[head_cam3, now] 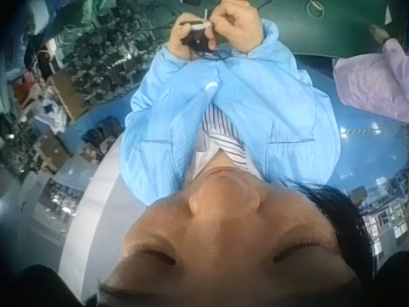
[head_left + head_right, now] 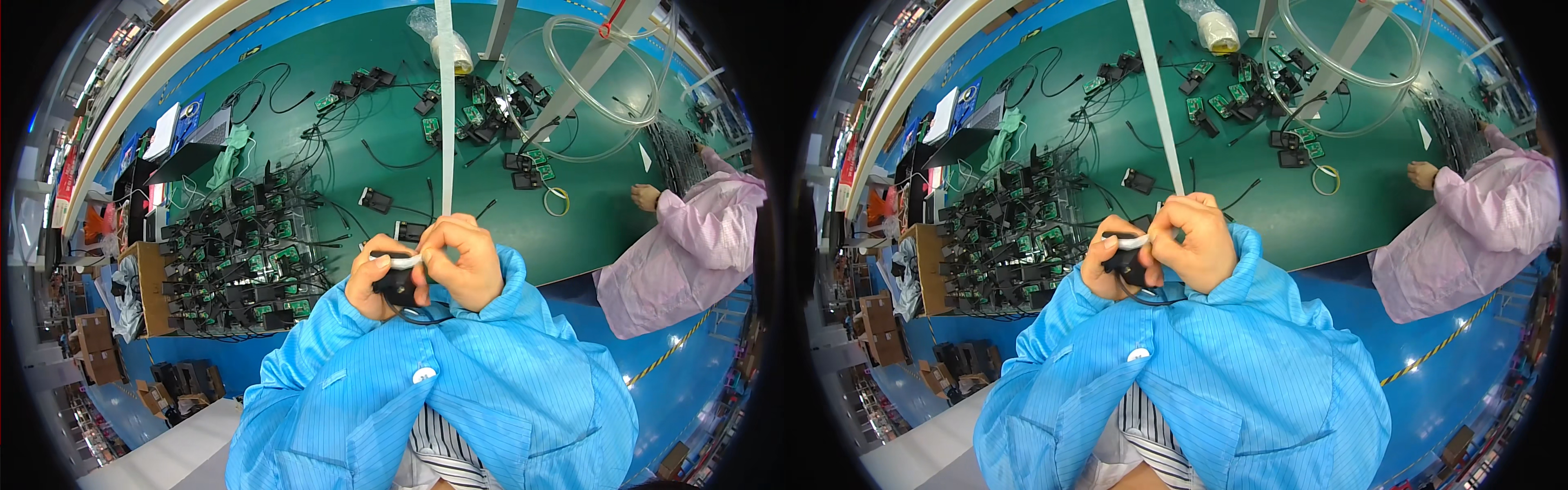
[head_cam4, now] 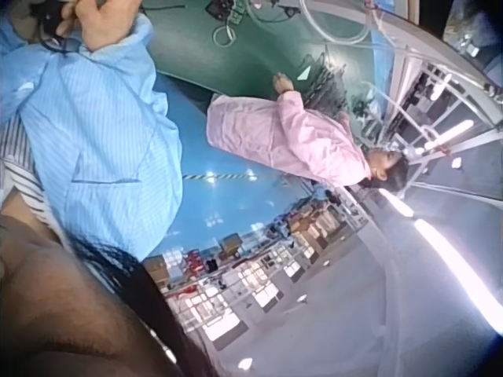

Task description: Assembling small electronic modules by connecting wires and components at a manual assembly station.

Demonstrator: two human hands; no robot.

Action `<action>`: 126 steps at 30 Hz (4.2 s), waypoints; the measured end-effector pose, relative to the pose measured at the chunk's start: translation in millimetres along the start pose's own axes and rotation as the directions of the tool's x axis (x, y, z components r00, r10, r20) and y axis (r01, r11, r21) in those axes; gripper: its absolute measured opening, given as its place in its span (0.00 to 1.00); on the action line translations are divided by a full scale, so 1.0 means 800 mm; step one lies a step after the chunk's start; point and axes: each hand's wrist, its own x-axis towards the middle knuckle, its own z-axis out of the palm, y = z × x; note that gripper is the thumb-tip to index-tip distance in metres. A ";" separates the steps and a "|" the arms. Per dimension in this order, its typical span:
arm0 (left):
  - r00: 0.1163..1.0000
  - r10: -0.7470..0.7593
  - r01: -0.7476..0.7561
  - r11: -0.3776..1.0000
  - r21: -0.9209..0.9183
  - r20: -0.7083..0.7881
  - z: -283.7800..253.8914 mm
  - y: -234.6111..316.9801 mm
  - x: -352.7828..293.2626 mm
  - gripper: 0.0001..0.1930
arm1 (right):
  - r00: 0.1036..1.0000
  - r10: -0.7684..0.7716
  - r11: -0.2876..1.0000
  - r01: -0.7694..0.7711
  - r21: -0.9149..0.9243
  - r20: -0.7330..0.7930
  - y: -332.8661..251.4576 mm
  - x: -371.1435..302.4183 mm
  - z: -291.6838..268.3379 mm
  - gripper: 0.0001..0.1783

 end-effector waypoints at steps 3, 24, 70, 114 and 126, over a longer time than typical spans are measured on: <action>0.918 0.225 -0.243 0.970 0.016 0.325 0.012 0.018 0.001 0.18 | 0.876 0.303 0.924 -0.172 0.342 -0.376 0.026 0.000 -0.021 0.02; 0.488 0.429 -0.872 0.272 0.407 0.760 0.042 0.024 0.067 0.17 | 0.905 -0.022 0.305 -0.398 0.865 0.424 0.002 0.015 0.010 0.70; 0.995 0.093 0.006 -0.404 0.915 0.034 -0.252 -0.144 0.370 0.34 | 0.981 0.187 0.549 -0.152 -0.822 -0.057 0.235 0.021 -0.070 0.03; 0.763 0.527 -0.125 0.688 0.715 -0.374 -0.074 0.032 0.047 0.16 | 0.940 0.339 0.868 -0.293 0.401 -0.048 0.038 0.002 -0.016 0.53; 0.379 0.597 -0.390 -0.590 0.707 0.707 -0.072 0.005 0.085 0.23 | 0.854 0.453 0.473 -0.474 0.743 0.256 0.036 0.020 0.014 0.49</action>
